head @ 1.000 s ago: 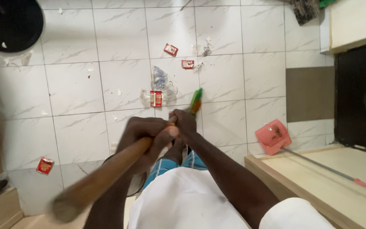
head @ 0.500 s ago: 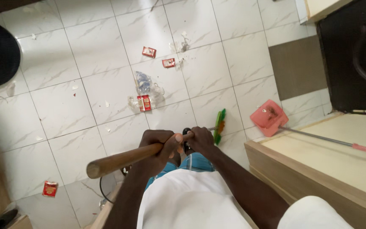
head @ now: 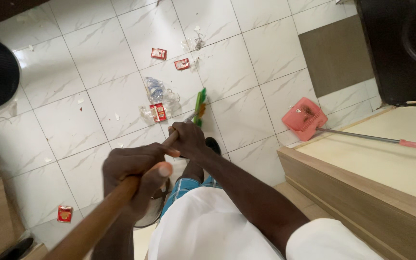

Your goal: The person sweeps debris from a tiled floor into a pile using a broom, moving around a room with a bed, fan, and trash bin.

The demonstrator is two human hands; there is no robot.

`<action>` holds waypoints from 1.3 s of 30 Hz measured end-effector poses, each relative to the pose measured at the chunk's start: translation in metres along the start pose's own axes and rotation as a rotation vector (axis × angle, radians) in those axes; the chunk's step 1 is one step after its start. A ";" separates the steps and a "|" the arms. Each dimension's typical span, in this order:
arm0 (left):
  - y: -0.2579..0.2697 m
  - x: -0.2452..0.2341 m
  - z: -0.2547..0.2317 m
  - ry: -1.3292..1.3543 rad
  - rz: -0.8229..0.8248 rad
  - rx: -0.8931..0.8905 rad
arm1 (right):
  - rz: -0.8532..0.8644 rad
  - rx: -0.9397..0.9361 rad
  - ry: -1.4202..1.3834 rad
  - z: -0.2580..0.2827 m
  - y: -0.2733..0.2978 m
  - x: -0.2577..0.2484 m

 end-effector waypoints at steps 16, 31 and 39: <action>-0.006 0.075 0.126 0.124 0.146 -0.321 | 0.312 0.368 0.383 -0.172 0.110 -0.033; -0.009 -0.046 0.006 -0.049 -0.043 -0.036 | 0.230 -0.011 0.026 0.030 -0.048 0.007; -0.013 -0.077 0.068 0.217 -0.151 -0.061 | 0.375 -0.125 0.446 -0.070 -0.079 0.031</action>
Point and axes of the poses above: each hand's wrist, its own y-axis away from the middle knuckle, its own x-axis out of the palm, z = x × y, the point moved 6 cm from there along -y, towards the middle knuckle, and after that the axes turned 14 degrees about -x, right-handed, at the moved point
